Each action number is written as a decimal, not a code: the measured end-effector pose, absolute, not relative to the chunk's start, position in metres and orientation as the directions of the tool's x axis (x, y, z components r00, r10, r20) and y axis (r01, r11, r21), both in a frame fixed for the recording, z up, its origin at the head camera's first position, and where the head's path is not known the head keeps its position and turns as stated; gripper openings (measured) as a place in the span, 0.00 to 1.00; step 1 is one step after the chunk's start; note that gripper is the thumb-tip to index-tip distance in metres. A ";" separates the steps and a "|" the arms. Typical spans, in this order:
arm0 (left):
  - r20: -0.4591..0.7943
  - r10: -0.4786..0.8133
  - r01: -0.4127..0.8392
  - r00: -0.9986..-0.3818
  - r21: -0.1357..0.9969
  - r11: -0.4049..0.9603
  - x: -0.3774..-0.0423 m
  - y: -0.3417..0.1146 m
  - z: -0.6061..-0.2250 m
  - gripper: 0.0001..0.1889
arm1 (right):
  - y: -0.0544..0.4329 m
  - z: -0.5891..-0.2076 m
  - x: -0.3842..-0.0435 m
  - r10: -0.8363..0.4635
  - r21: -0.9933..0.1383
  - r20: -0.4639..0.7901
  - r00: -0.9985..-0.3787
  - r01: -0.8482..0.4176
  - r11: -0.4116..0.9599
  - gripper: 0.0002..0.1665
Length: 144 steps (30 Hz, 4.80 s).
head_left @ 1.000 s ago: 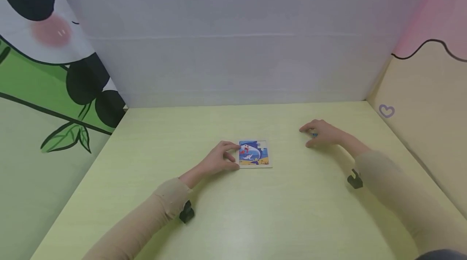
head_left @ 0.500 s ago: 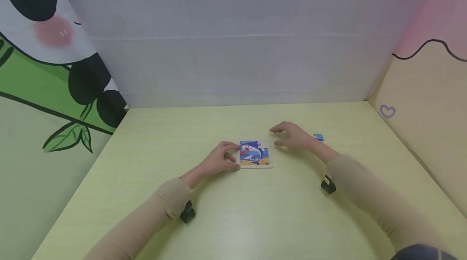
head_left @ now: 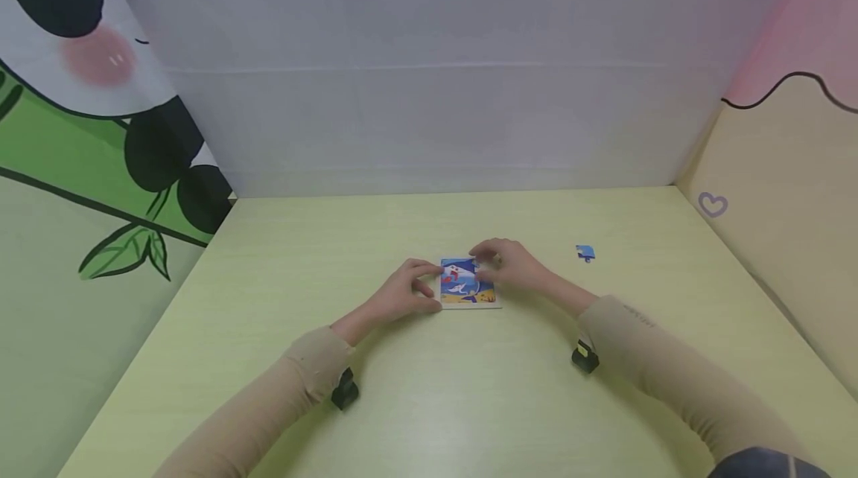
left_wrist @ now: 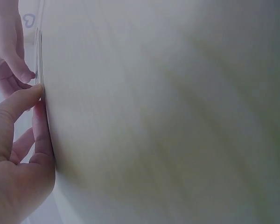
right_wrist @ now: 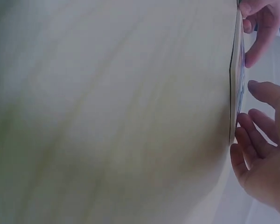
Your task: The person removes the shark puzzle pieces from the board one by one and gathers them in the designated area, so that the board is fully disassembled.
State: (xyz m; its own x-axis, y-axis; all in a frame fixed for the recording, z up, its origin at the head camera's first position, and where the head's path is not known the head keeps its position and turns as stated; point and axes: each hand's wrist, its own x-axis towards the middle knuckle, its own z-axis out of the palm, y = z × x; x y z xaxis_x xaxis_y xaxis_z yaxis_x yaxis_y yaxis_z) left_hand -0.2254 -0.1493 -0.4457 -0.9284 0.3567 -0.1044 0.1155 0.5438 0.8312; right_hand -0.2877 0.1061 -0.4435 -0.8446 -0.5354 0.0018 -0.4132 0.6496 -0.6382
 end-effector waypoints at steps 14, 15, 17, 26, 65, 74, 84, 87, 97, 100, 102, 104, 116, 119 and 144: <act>-0.113 0.354 0.107 -0.928 0.831 0.545 -0.227 -0.149 -0.447 0.36 | 0.096 -0.441 -0.286 -0.535 -0.607 -0.029 -0.844 -0.411 0.680 0.29; -0.113 0.355 0.107 -0.928 0.832 0.544 -0.227 -0.149 -0.447 0.36 | 0.096 -0.441 -0.286 -0.539 -0.605 -0.028 -0.842 -0.415 0.680 0.29; -0.110 0.358 0.112 -0.927 0.831 0.544 -0.227 -0.149 -0.448 0.36 | 0.096 -0.440 -0.287 -0.543 -0.609 -0.026 -0.840 -0.418 0.675 0.29; -0.099 0.361 0.121 -0.927 0.834 0.539 -0.227 -0.149 -0.448 0.36 | 0.097 -0.438 -0.289 -0.578 -0.594 -0.015 -0.816 -0.458 0.661 0.28; -0.090 0.365 0.128 -0.927 0.837 0.532 -0.228 -0.149 -0.451 0.37 | 0.106 -0.436 -0.304 -0.624 -0.348 0.084 -0.777 -0.609 0.712 0.22; -0.111 0.340 0.107 -0.934 0.821 0.561 -0.228 -0.148 -0.451 0.37 | 0.124 -0.437 -0.305 -0.598 -0.359 0.095 -0.796 -0.587 0.725 0.23; -0.107 0.342 0.113 -0.934 0.818 0.564 -0.228 -0.149 -0.451 0.37 | 0.145 -0.439 -0.311 -0.551 -0.369 0.094 -0.829 -0.543 0.755 0.22; -0.106 0.344 0.114 -0.933 0.819 0.562 -0.227 -0.150 -0.451 0.37 | 0.152 -0.438 -0.312 -0.541 -0.376 0.092 -0.836 -0.533 0.758 0.22; -0.112 0.341 0.110 -0.933 0.815 0.569 -0.226 -0.149 -0.449 0.37 | 0.181 -0.440 -0.313 -0.545 -0.350 0.155 -0.824 -0.562 0.749 0.20; -0.106 0.347 0.119 -0.932 0.814 0.569 -0.226 -0.149 -0.448 0.37 | 0.191 -0.441 -0.315 -0.543 -0.353 0.161 -0.824 -0.562 0.748 0.19; -0.101 0.350 0.124 -0.931 0.815 0.567 -0.226 -0.149 -0.448 0.37 | 0.198 -0.441 -0.315 -0.538 -0.365 0.160 -0.828 -0.556 0.747 0.18; -0.101 0.351 0.124 -0.931 0.816 0.565 -0.226 -0.149 -0.448 0.37 | 0.205 -0.441 -0.316 -0.534 -0.380 0.161 -0.830 -0.551 0.743 0.17; -0.103 0.346 0.121 -0.933 0.814 0.568 -0.229 -0.151 -0.451 0.37 | 0.238 -0.446 -0.326 -0.545 -0.421 0.124 -0.829 -0.542 0.728 0.20; -0.102 0.348 0.124 -0.932 0.812 0.571 -0.230 -0.151 -0.453 0.36 | 0.241 -0.446 -0.326 -0.534 -0.449 0.095 -0.840 -0.515 0.730 0.20; -0.094 0.353 0.129 -0.931 0.820 0.558 -0.227 -0.150 -0.449 0.36 | 0.259 -0.448 -0.328 -0.515 -0.541 0.020 -0.857 -0.442 0.715 0.22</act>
State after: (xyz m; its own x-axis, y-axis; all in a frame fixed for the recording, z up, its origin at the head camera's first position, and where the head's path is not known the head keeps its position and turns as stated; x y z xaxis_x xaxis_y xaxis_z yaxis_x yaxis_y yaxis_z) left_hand -0.2270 -0.1496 -0.4490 -0.9309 0.3531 -0.0941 0.1289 0.5582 0.8196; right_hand -0.3277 0.2594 -0.4478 -0.8568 -0.5152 0.0198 -0.4424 0.7150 -0.5413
